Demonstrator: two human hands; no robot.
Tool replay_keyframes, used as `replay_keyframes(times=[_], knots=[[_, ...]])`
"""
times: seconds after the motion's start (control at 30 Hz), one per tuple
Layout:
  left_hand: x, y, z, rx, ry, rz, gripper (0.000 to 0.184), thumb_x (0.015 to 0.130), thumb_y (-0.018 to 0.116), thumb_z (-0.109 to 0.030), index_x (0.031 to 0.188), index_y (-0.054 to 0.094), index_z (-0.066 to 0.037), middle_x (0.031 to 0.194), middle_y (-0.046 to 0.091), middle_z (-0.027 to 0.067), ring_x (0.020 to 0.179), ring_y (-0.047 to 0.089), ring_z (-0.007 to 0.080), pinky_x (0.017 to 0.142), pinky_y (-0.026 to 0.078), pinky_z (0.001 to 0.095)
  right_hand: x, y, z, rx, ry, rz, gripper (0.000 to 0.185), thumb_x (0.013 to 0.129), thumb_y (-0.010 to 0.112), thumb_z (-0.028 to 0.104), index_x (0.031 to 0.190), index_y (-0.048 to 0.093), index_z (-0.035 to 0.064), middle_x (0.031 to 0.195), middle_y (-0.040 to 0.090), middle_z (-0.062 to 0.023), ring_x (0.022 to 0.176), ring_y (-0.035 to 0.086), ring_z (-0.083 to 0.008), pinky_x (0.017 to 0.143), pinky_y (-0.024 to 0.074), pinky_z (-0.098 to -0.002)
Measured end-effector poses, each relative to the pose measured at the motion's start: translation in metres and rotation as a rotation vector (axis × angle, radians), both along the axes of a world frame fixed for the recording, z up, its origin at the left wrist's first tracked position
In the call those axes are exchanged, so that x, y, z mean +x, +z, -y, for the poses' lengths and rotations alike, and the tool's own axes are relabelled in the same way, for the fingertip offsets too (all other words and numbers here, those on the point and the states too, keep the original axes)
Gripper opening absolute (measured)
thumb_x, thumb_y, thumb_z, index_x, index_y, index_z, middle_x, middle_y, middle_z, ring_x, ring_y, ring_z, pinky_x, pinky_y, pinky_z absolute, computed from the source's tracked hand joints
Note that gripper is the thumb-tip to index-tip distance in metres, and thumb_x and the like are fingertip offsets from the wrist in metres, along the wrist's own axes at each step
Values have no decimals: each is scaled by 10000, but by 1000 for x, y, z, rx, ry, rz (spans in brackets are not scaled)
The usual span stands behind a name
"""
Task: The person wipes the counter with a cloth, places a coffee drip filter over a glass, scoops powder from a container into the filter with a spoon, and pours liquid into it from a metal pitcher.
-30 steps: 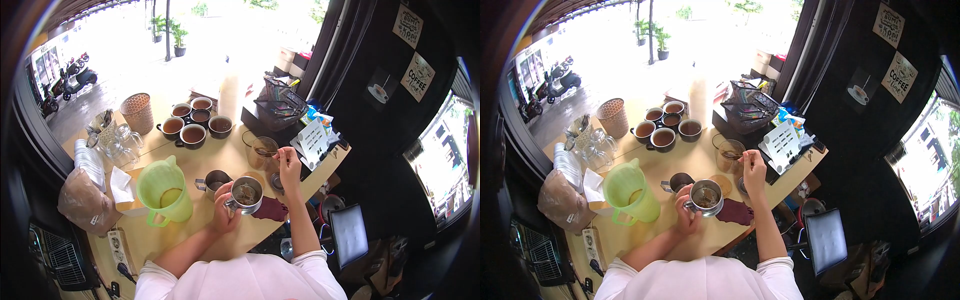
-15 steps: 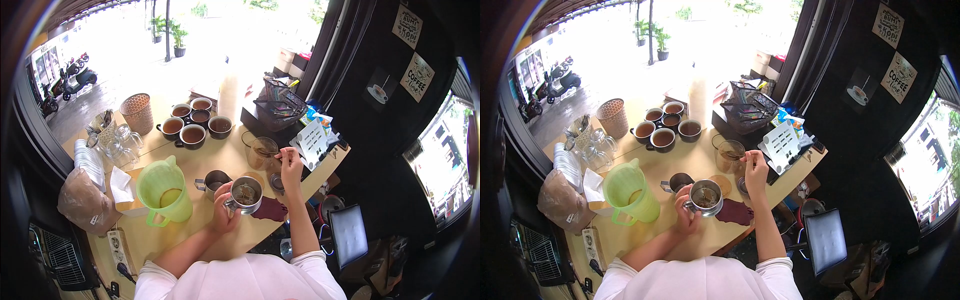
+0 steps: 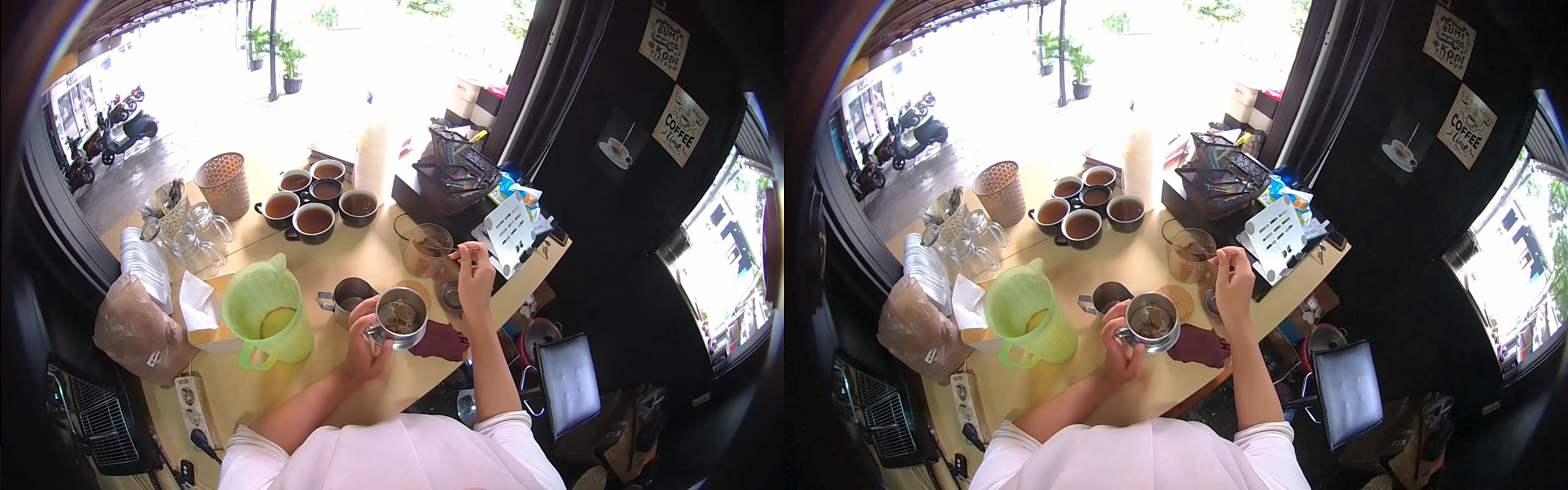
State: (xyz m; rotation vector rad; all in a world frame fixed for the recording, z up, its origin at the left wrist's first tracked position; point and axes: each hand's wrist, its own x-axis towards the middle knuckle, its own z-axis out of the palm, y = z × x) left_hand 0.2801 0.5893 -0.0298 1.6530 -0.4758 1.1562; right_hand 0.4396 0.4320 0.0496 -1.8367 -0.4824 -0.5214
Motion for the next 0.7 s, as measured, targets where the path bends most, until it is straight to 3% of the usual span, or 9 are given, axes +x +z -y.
replay_keyframes(times=[0.4, 0.7], knots=[[0, -1, 1, -6, -2, -3, 596, 795, 566, 13, 1324, 299, -54, 1347, 361, 284, 1246, 418, 378, 1060, 324, 487, -3, -3, 1, 27, -8, 3, 143, 972, 538, 164, 928, 582, 35, 728, 651, -59, 625, 598, -137, 550, 446, -268], [-1, 0, -1, 3, 7, -12, 598, 786, 573, 17, 1320, 311, -48, 1340, 371, 281, 1247, 416, 383, 1059, 323, 490, -19, -4, 11, 19, 15, 48, 118, 969, 542, 147, 982, 583, 37, 838, 655, -72, 706, 625, -126, 565, 454, -241]])
